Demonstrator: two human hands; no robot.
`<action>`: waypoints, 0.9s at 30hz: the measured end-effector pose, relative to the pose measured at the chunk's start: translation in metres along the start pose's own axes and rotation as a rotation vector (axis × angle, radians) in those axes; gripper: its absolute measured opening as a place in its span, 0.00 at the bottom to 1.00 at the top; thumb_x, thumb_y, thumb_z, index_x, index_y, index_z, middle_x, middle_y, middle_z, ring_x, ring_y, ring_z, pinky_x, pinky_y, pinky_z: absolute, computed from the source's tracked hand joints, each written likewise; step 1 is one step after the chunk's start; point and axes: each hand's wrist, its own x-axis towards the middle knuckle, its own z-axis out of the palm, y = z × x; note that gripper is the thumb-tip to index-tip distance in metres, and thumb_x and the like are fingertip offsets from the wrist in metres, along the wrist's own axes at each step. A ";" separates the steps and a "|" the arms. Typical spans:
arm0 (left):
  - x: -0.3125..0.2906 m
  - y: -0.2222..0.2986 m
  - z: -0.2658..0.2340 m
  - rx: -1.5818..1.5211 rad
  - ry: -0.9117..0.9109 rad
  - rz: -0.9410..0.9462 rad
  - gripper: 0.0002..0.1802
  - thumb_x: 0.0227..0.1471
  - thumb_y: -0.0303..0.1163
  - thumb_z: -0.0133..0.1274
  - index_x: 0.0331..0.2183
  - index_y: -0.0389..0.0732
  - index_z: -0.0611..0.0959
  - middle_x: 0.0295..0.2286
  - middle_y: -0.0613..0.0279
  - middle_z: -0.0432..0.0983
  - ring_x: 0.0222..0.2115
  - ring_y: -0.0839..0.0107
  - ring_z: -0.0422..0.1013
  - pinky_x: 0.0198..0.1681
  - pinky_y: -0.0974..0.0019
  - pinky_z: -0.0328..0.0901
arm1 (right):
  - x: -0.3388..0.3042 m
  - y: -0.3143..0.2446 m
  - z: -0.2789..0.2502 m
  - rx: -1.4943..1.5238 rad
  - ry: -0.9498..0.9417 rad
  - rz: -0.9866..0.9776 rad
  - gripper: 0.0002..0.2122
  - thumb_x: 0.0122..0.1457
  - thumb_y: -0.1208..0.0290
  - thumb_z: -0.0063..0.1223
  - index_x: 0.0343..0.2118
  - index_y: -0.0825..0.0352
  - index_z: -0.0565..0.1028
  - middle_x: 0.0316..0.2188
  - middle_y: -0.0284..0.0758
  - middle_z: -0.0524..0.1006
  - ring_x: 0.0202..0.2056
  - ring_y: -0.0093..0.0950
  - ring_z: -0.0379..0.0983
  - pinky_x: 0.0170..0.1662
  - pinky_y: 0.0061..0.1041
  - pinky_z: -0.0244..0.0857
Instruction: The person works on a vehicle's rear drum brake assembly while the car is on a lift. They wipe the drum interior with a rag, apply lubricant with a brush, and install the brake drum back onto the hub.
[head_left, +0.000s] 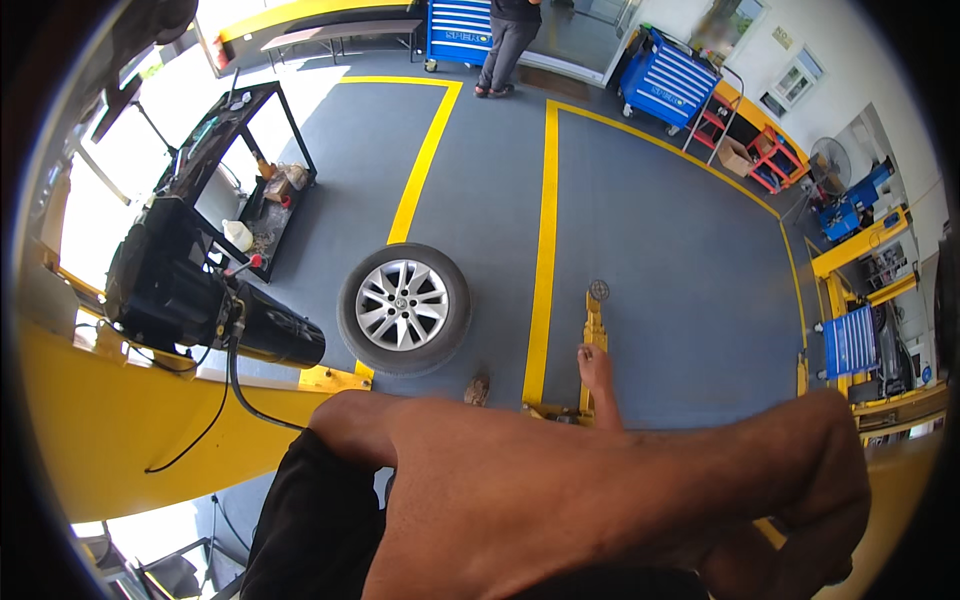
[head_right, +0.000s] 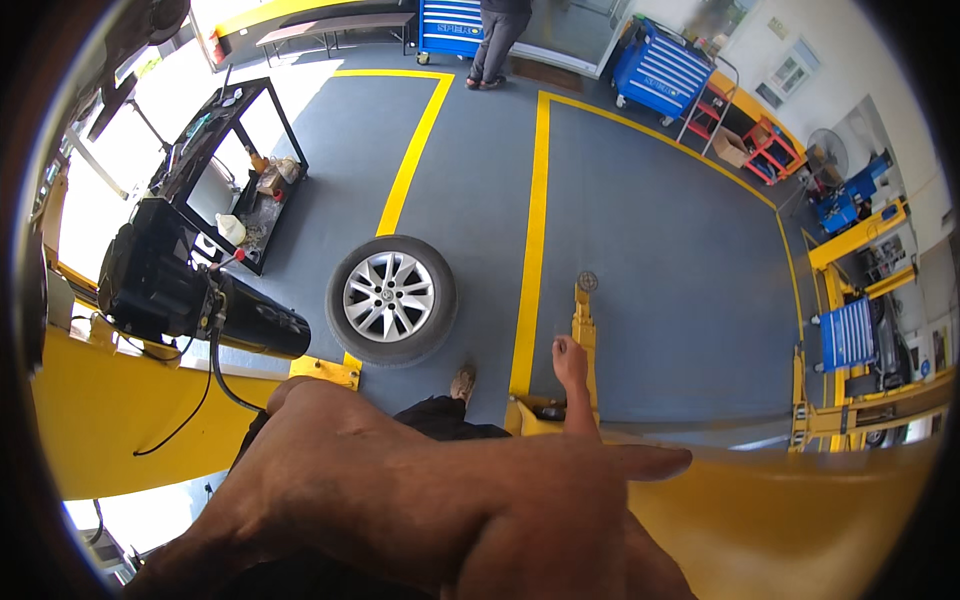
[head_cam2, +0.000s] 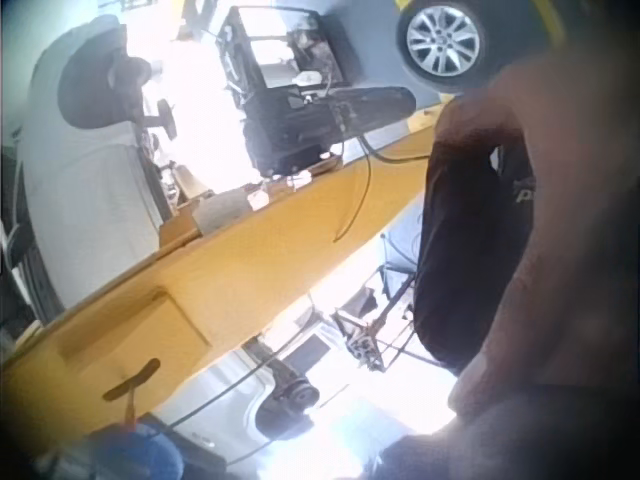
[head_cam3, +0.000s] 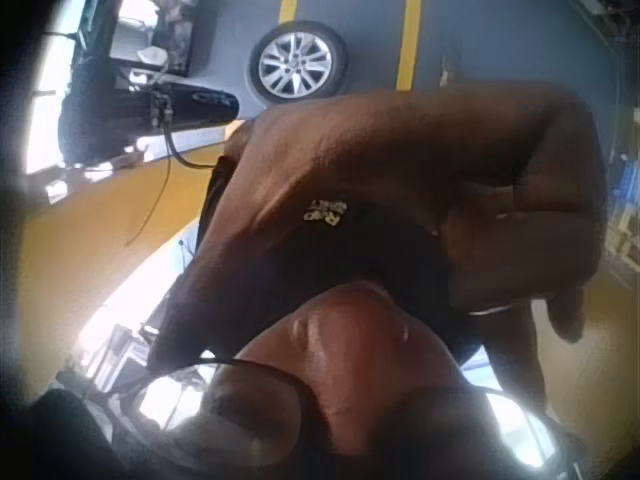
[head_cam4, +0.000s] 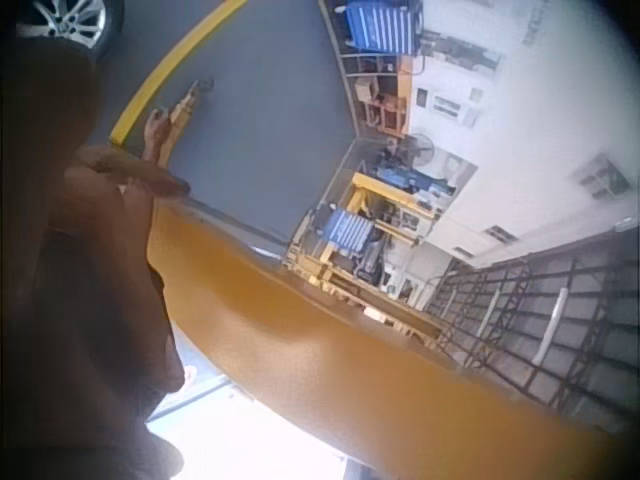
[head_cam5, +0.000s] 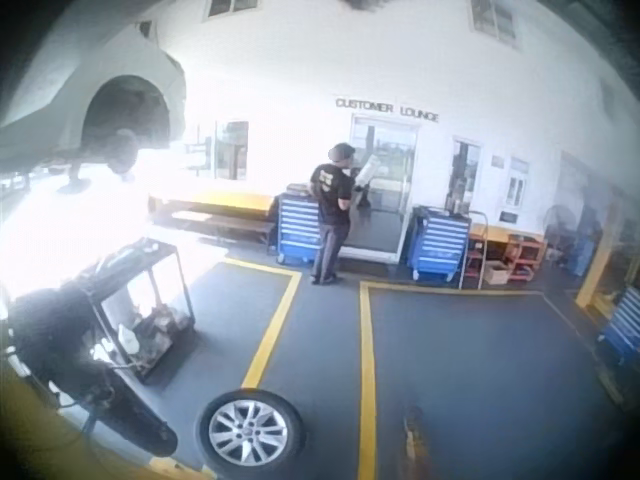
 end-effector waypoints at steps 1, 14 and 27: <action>0.010 0.017 -0.027 0.013 -0.002 0.007 0.61 0.38 0.75 0.67 0.54 0.35 0.65 0.52 0.36 0.73 0.55 0.48 0.71 0.64 0.47 0.60 | 0.012 0.028 0.000 -0.029 0.007 0.076 0.14 0.67 0.62 0.56 0.46 0.66 0.83 0.43 0.46 0.84 0.46 0.46 0.81 0.50 0.41 0.74; -0.019 0.277 -0.433 1.176 0.886 -0.120 0.32 0.62 0.60 0.57 0.44 0.39 0.73 0.44 0.48 0.82 0.50 0.56 0.77 0.57 0.53 0.66 | 0.197 0.152 0.099 0.050 -0.463 0.985 0.09 0.64 0.71 0.56 0.41 0.69 0.84 0.30 0.41 0.83 0.28 0.36 0.80 0.33 0.33 0.73; -0.273 0.415 -0.581 1.633 1.969 -1.145 0.25 0.63 0.48 0.56 0.52 0.40 0.80 0.47 0.49 0.82 0.48 0.51 0.78 0.51 0.51 0.71 | 0.907 0.046 0.015 0.152 -0.185 0.337 0.13 0.59 0.79 0.46 0.42 0.71 0.82 0.22 0.40 0.78 0.17 0.26 0.72 0.18 0.25 0.63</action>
